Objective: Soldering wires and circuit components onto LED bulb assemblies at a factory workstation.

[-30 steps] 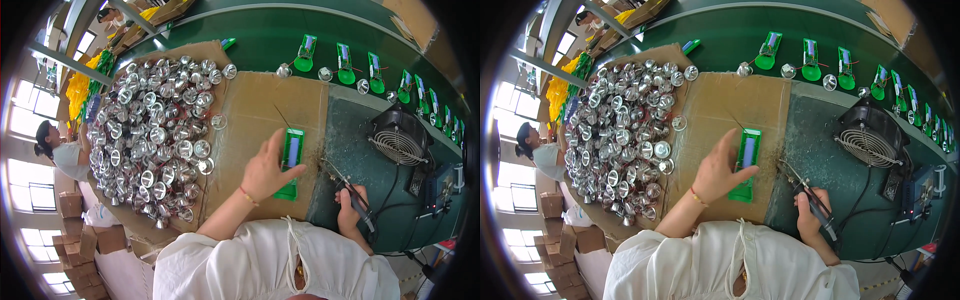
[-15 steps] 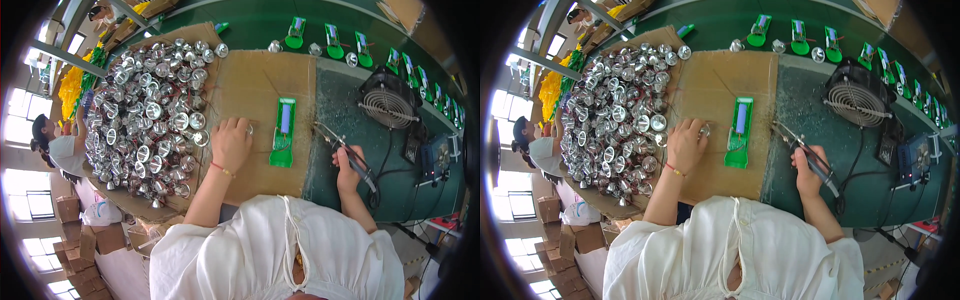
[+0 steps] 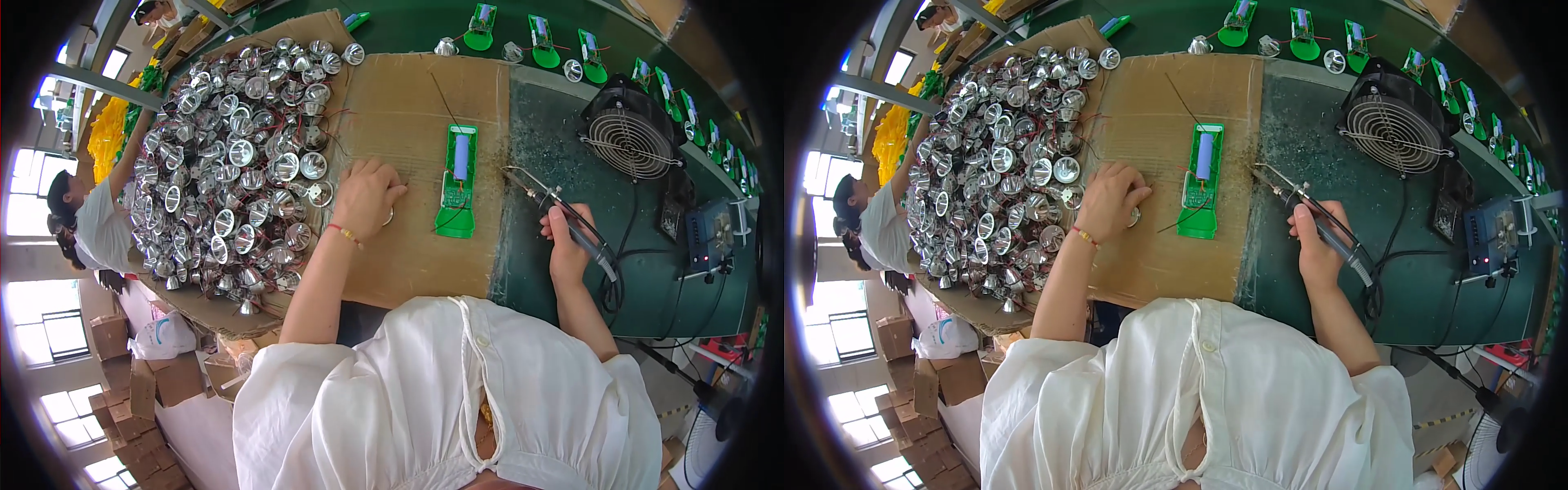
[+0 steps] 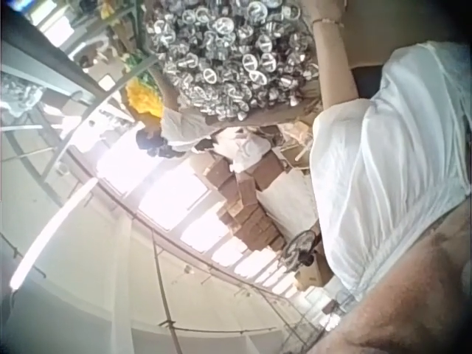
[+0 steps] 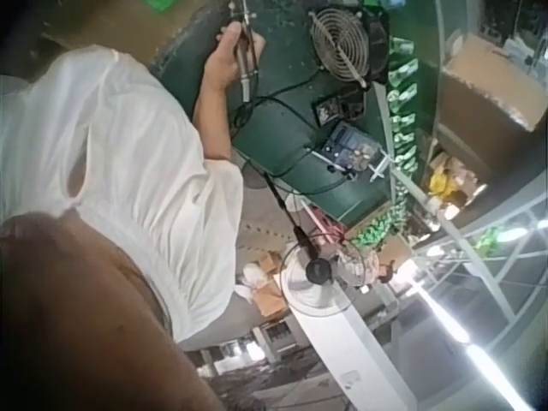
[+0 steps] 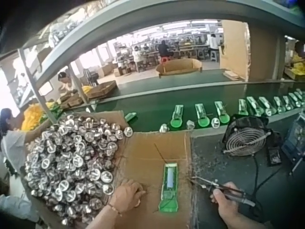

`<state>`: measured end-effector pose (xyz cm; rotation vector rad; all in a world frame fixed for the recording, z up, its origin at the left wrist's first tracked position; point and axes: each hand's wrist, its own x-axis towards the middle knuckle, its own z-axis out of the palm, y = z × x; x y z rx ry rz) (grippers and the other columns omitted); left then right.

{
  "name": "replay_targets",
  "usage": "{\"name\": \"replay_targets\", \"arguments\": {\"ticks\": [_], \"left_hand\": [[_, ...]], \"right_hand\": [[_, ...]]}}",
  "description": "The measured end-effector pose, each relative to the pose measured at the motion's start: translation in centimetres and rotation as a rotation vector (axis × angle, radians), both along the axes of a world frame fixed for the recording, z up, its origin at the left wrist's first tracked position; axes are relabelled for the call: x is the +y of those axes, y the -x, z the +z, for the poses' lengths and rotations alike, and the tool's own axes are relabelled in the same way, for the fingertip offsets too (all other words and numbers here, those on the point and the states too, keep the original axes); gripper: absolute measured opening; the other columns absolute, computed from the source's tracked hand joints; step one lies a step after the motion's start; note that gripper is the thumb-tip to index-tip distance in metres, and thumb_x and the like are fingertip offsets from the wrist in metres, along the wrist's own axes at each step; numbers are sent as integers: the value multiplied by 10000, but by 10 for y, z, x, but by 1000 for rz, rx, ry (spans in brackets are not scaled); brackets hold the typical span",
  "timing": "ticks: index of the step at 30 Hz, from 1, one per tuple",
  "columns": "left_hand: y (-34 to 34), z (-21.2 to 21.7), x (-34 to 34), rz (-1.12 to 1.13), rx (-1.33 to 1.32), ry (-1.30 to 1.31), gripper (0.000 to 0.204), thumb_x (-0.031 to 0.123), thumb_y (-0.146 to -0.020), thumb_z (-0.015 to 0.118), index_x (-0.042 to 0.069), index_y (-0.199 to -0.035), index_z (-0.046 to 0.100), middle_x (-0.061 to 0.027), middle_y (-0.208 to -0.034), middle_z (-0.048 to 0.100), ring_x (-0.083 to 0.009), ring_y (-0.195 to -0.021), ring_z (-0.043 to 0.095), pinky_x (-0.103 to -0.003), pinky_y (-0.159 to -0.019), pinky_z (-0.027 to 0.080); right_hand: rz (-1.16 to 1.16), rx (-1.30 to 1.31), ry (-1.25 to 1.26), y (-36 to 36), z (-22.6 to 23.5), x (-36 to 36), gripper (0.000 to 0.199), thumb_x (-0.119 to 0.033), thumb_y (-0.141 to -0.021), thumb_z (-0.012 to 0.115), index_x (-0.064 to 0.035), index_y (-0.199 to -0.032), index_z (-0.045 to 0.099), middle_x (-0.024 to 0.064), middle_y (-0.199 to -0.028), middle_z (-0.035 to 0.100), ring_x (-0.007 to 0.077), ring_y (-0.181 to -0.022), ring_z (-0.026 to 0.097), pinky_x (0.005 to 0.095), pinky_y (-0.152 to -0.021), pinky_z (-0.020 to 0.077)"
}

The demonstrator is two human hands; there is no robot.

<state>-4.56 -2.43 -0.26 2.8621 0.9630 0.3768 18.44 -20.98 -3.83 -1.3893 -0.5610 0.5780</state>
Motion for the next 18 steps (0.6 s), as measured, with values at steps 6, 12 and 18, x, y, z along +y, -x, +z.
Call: {"name": "replay_targets", "arguments": {"ticks": [6,12,18], "left_hand": [[-9,5,-36,327,-423,848,174,176,-819,630,4,-842,618,-88,-688,653,-108,-603,603,-256,-549,450],[-19,11,-52,400,-407,895,170,162,-800,655,0,-850,664,-104,-696,663,-119,-562,595,-257,-542,451],[-31,-8,-58,260,-510,639,123,131,-765,679,12,-763,650,-112,-729,587,-201,-583,570,-294,-557,443]], "right_hand": [[48,-78,-67,7,5,-8,137,-83,-820,615,11,-873,531,87,-707,599,107,-594,563,224,-551,471],[291,-331,-64,19,18,-19,126,-48,-814,588,22,-874,503,110,-715,574,116,-580,547,232,-539,461],[255,-301,3,25,22,-17,170,-112,-784,671,-2,-818,544,67,-708,592,85,-585,524,225,-541,428]]}}
